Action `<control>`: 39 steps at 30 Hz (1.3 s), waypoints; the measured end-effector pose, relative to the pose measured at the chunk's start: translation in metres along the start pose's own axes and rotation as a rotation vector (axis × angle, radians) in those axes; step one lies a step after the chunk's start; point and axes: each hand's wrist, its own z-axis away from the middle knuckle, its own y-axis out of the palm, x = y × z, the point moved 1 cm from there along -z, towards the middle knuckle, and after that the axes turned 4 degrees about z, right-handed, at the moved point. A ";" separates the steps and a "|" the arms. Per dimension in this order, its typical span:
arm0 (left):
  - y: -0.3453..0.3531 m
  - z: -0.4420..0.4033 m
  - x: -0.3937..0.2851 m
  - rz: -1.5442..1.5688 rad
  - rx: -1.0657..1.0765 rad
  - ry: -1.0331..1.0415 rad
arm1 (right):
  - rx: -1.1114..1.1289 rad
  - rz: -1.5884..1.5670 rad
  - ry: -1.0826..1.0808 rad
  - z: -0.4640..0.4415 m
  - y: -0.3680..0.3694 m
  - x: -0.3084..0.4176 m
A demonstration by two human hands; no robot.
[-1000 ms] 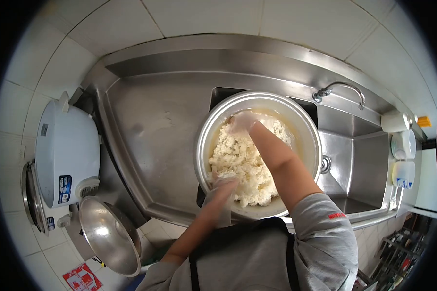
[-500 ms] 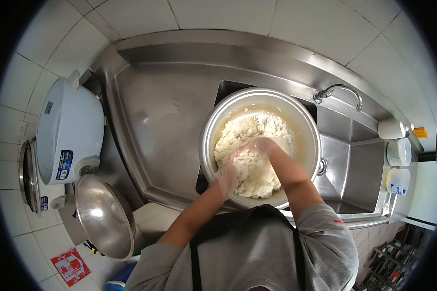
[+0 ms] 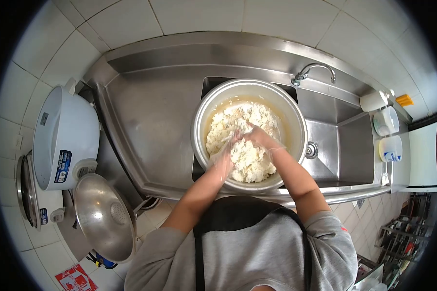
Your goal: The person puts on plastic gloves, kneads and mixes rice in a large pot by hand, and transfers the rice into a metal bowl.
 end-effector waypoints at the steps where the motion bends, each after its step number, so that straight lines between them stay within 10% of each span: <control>1: 0.004 -0.001 -0.004 -0.047 -0.014 0.023 | -0.078 0.065 -0.093 -0.001 0.000 0.000; 13: 0.020 0.004 -0.027 -0.538 -0.162 0.158 | -0.444 -0.027 -0.212 0.077 -0.014 0.036; 21: -0.030 -0.022 -0.023 -0.947 0.256 0.399 | -0.351 0.150 -0.102 0.114 -0.004 0.033; 28: 0.033 0.069 -0.062 -0.457 0.208 -0.033 | -0.397 -0.139 -0.274 0.138 0.016 0.055; 36: 0.019 0.008 -0.050 -0.722 -0.156 0.756 | 0.030 -0.188 -0.543 0.157 0.080 0.066; 39: 0.027 0.049 -0.057 -1.446 -0.330 0.908 | 0.063 -0.221 -0.551 0.154 0.077 0.040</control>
